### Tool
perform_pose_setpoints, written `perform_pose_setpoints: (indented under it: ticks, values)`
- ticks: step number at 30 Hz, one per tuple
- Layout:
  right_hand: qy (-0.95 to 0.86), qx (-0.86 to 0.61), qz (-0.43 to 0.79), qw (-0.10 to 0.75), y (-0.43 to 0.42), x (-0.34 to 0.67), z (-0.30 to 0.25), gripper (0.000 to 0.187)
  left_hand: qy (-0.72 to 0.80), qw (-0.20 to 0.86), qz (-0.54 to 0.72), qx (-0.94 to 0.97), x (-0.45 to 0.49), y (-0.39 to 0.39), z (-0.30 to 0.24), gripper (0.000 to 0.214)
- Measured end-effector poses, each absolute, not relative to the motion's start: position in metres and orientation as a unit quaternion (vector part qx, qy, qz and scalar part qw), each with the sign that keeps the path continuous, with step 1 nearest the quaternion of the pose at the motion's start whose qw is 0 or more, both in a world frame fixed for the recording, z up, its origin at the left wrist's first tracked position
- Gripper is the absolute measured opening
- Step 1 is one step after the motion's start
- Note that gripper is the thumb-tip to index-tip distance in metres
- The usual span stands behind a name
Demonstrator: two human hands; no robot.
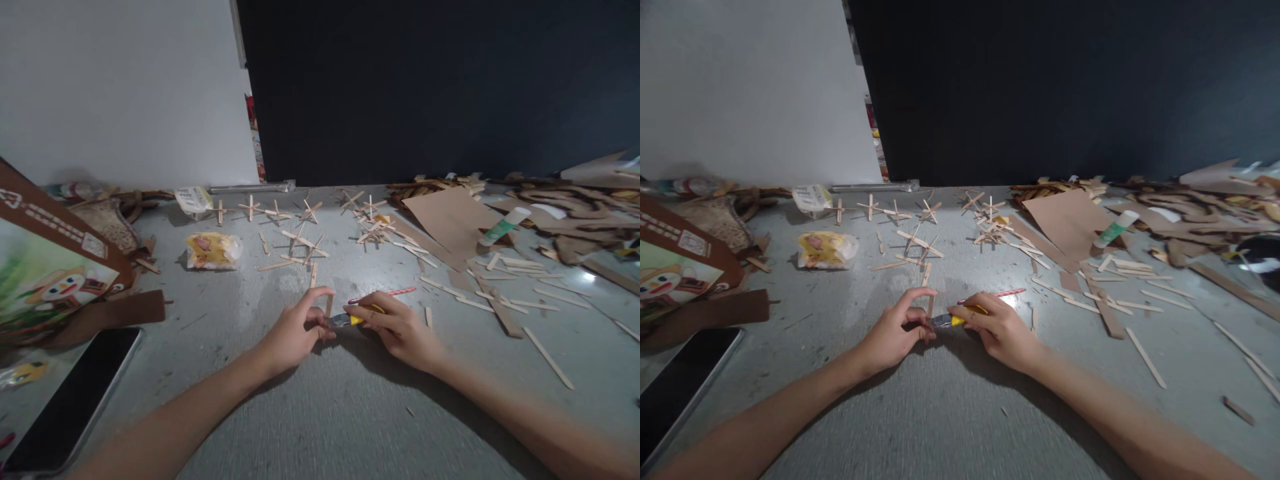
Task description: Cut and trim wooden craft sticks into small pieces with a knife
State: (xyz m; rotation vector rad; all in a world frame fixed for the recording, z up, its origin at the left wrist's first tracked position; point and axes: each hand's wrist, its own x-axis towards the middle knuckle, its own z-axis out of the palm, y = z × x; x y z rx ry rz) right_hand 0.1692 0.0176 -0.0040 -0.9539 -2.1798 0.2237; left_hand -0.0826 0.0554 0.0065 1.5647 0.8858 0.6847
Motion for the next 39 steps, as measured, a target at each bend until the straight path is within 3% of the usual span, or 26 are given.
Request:
perform_pose_setpoints:
  ticks: [17, 39]
  values:
    - [-0.855, -0.367, 0.073, 0.359, 0.015, 0.165, -0.008, 0.058, 0.38, 0.575, 0.27, 0.672, -0.082, 0.054, 0.003, 0.06]
    - [-0.845, -0.372, 0.091, 0.373, 0.018, 0.16, -0.008, 0.052, 0.383, 0.589, 0.279, 0.655, -0.082, 0.055, 0.002, 0.056]
